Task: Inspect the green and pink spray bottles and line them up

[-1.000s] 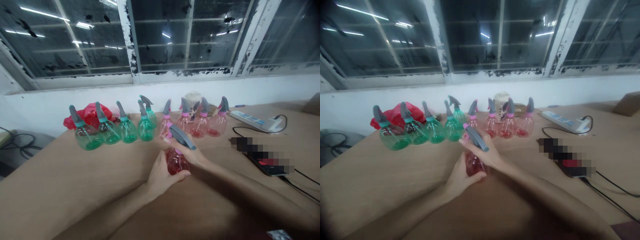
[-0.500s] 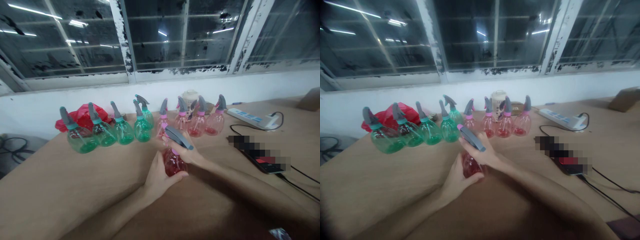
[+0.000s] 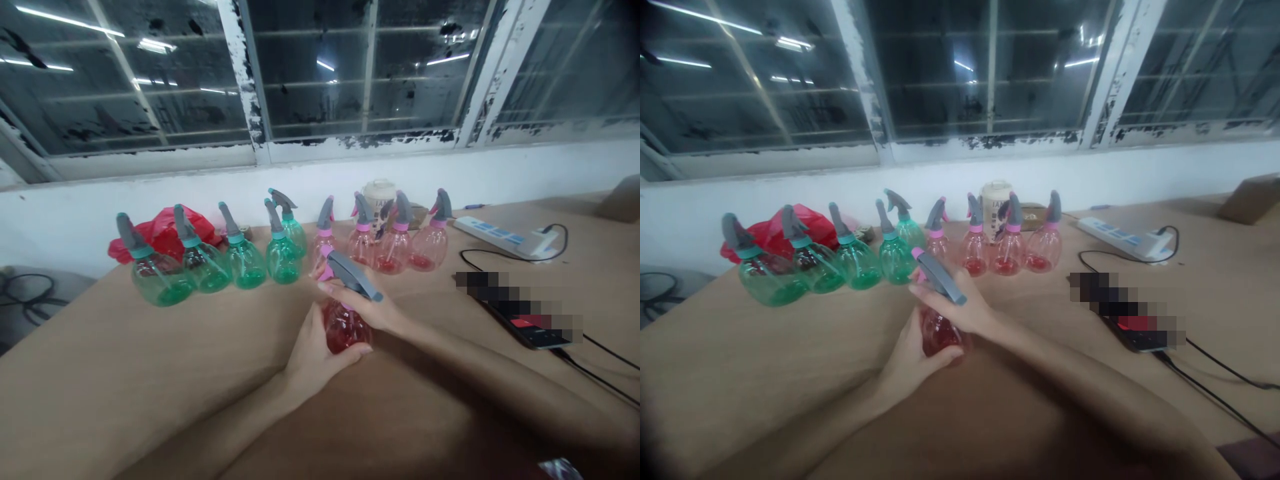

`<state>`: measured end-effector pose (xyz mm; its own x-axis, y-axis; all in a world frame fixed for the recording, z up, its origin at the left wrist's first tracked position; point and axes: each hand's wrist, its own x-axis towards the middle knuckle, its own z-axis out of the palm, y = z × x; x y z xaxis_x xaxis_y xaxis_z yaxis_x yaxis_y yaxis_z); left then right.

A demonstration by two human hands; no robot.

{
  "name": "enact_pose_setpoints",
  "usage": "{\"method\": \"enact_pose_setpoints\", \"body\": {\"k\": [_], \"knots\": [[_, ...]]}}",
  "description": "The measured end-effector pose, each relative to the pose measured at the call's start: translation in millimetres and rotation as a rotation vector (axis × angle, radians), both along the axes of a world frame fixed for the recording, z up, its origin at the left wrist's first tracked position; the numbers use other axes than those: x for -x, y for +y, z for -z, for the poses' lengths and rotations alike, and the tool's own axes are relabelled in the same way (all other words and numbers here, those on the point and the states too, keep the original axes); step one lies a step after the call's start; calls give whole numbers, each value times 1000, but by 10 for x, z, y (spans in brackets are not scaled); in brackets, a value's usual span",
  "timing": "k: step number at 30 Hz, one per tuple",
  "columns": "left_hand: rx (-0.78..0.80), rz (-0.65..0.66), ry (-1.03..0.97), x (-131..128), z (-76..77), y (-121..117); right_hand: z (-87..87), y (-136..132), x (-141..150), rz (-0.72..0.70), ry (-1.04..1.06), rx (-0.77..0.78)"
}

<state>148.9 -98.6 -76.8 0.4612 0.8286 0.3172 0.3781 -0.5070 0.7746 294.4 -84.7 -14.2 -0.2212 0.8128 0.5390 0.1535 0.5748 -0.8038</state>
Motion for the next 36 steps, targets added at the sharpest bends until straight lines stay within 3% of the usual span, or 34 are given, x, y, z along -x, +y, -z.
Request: {"method": "enact_pose_setpoints", "body": {"k": [21, 31, 36], "knots": [[42, 37, -47, 10, 17, 0, -30, -43, 33, 17, 52, 8], [37, 78, -48, 20, 32, 5, 20, -55, 37, 158, -8, -46], [56, 74, -18, 29, 49, 7, 30, -51, 23, 142, -13, -43]]}}
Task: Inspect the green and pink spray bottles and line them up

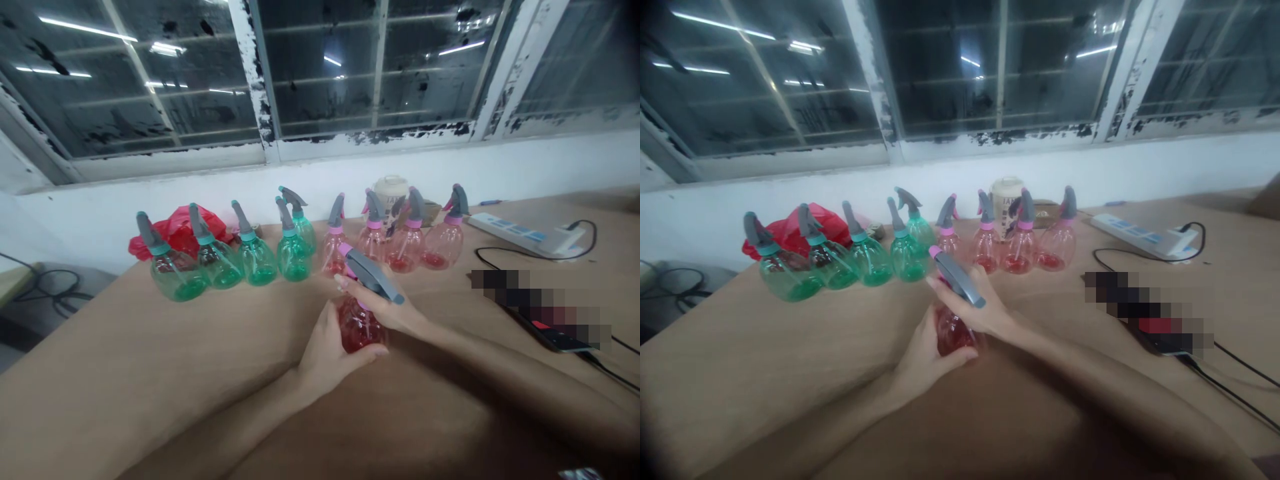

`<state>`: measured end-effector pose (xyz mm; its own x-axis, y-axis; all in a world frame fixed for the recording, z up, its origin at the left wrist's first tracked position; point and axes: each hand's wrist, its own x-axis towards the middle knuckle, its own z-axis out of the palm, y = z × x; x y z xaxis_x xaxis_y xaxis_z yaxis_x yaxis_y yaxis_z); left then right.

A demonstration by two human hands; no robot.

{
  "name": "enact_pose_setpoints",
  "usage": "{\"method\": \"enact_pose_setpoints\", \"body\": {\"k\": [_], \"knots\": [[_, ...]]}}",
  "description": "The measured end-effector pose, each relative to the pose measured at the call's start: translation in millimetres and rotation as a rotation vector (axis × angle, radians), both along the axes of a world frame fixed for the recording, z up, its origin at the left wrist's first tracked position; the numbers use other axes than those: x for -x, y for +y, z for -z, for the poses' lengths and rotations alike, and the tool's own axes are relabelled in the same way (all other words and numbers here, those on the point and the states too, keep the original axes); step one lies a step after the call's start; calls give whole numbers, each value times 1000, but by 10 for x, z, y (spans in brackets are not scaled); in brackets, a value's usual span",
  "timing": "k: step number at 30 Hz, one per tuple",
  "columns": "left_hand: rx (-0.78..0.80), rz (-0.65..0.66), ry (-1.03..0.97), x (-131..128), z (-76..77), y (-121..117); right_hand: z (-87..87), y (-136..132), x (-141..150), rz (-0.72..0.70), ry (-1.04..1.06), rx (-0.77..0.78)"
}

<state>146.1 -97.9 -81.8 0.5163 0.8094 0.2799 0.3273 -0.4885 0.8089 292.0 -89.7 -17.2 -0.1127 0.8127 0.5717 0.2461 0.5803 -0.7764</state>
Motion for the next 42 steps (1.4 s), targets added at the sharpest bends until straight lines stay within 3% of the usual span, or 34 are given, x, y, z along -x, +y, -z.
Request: {"method": "enact_pose_setpoints", "body": {"k": [6, 13, 28, 42], "knots": [[0, 10, -17, -11, -37, -11, -13, 1, -8, -88, 30, 56], [1, 4, 8, -15, -52, -21, 36, -24, 9, -12, 51, 32], [-18, 17, -7, -11, -46, -8, 24, -26, -2, -46, 41, 64], [-8, 35, -6, -7, -44, 4, -15, -35, 15, 29, 8, 68]]}}
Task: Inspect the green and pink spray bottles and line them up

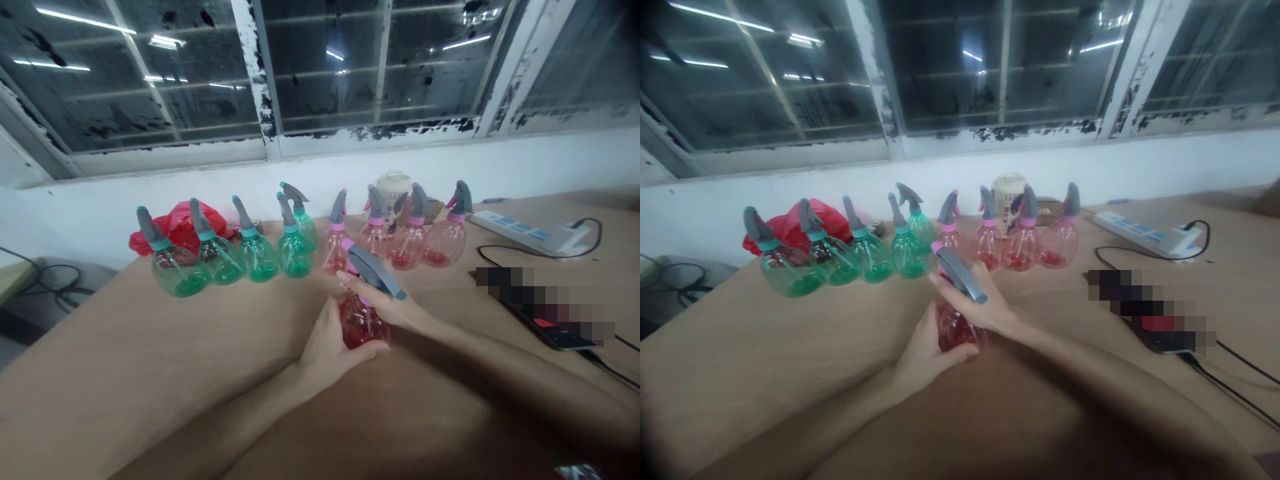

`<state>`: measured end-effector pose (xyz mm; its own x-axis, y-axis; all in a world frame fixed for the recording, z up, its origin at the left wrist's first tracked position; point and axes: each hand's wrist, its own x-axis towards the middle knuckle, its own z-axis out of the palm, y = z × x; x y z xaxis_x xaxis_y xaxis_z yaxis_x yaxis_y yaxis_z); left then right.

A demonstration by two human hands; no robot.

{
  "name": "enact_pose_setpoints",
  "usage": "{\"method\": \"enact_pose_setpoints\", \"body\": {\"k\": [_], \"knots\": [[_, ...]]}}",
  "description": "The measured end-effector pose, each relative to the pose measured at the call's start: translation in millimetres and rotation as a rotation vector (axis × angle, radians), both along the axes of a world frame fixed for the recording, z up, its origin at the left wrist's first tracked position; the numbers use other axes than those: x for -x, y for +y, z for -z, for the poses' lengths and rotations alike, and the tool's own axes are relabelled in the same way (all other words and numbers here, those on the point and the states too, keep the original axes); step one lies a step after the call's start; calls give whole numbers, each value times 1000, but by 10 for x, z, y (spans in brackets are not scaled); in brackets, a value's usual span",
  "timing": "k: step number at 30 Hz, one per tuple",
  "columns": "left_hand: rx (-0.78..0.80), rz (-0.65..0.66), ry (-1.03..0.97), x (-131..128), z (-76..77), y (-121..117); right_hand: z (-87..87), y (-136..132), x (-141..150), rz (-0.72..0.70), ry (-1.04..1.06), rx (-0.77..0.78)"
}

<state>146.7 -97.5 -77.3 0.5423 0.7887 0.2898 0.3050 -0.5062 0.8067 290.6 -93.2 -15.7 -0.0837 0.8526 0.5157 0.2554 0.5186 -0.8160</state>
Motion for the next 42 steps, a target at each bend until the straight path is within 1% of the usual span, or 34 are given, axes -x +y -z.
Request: {"method": "enact_pose_setpoints", "body": {"k": [8, 15, 19, 30, 37, 42], "knots": [[-8, -19, 4, -2, 28, 4, 27, 18, -11, -48, 44, -25], [-4, -17, 12, -5, 5, -5, 60, 19, -22, -36, 53, -29], [-1, -41, 31, -7, -11, -15, 54, 6, -25, -35, 55, -19], [-12, -30, 6, -5, 27, -7, 68, 16, -19, -24, 62, -25], [-11, -26, 10, -11, 10, -15, 27, 2, -22, -57, 52, -33], [-9, -27, 10, -14, 9, -18, 17, 12, -20, -24, 11, -29]]}}
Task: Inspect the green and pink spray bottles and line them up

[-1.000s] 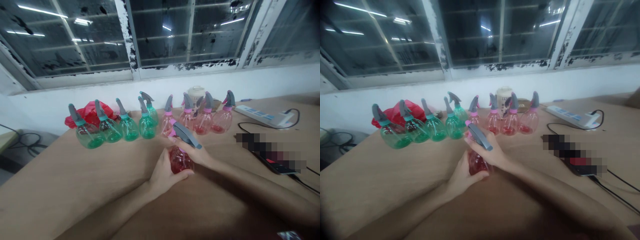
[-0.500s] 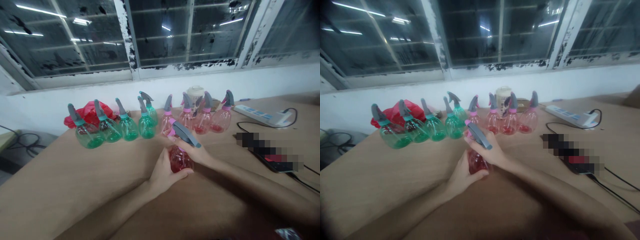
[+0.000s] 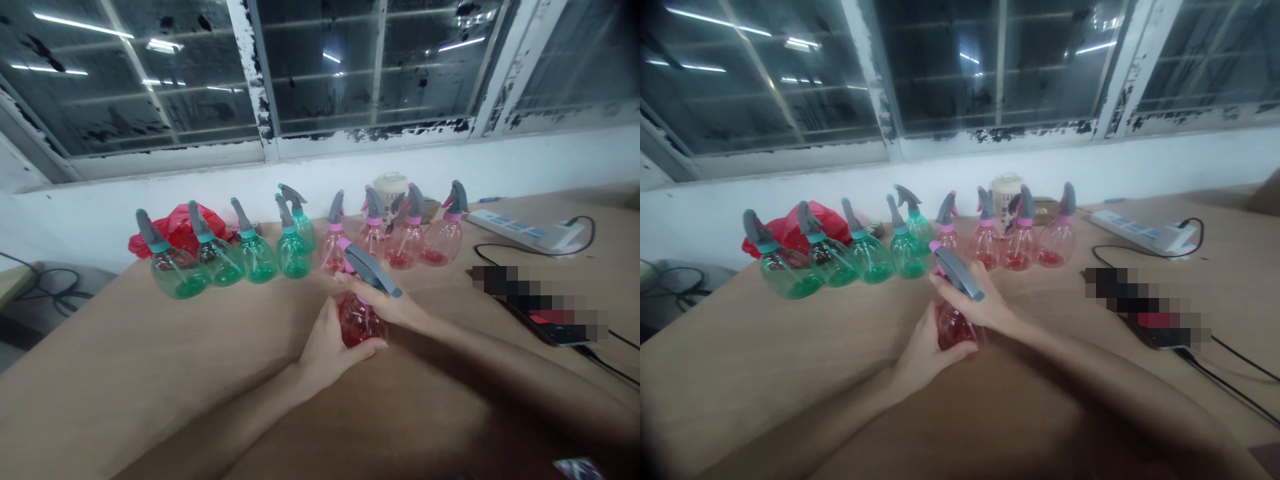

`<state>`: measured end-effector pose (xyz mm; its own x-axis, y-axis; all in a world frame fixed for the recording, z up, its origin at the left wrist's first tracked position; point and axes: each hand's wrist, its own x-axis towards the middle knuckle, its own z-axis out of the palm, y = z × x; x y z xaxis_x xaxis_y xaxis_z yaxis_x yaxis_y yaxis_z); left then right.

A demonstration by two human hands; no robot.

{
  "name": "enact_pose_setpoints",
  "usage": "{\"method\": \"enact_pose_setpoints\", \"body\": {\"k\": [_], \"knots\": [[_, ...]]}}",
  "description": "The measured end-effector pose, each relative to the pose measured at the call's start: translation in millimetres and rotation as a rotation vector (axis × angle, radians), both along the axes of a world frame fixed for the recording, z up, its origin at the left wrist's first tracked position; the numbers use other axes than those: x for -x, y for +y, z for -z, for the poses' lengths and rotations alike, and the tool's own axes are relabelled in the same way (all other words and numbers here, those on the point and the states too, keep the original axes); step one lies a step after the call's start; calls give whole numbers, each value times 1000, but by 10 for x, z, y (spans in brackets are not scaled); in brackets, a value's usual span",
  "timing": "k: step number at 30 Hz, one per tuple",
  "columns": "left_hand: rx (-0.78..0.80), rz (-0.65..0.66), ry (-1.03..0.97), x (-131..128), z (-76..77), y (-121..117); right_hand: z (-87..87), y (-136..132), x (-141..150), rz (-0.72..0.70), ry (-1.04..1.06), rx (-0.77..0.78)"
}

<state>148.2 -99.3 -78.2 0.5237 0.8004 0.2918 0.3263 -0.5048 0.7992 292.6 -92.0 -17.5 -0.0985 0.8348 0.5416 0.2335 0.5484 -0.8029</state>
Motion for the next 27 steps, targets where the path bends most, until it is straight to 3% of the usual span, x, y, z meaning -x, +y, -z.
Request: {"method": "enact_pose_setpoints", "body": {"k": [27], "knots": [[4, 5, 9, 6, -1, -3, 14, -17, -13, -20, 45, -7]]}}
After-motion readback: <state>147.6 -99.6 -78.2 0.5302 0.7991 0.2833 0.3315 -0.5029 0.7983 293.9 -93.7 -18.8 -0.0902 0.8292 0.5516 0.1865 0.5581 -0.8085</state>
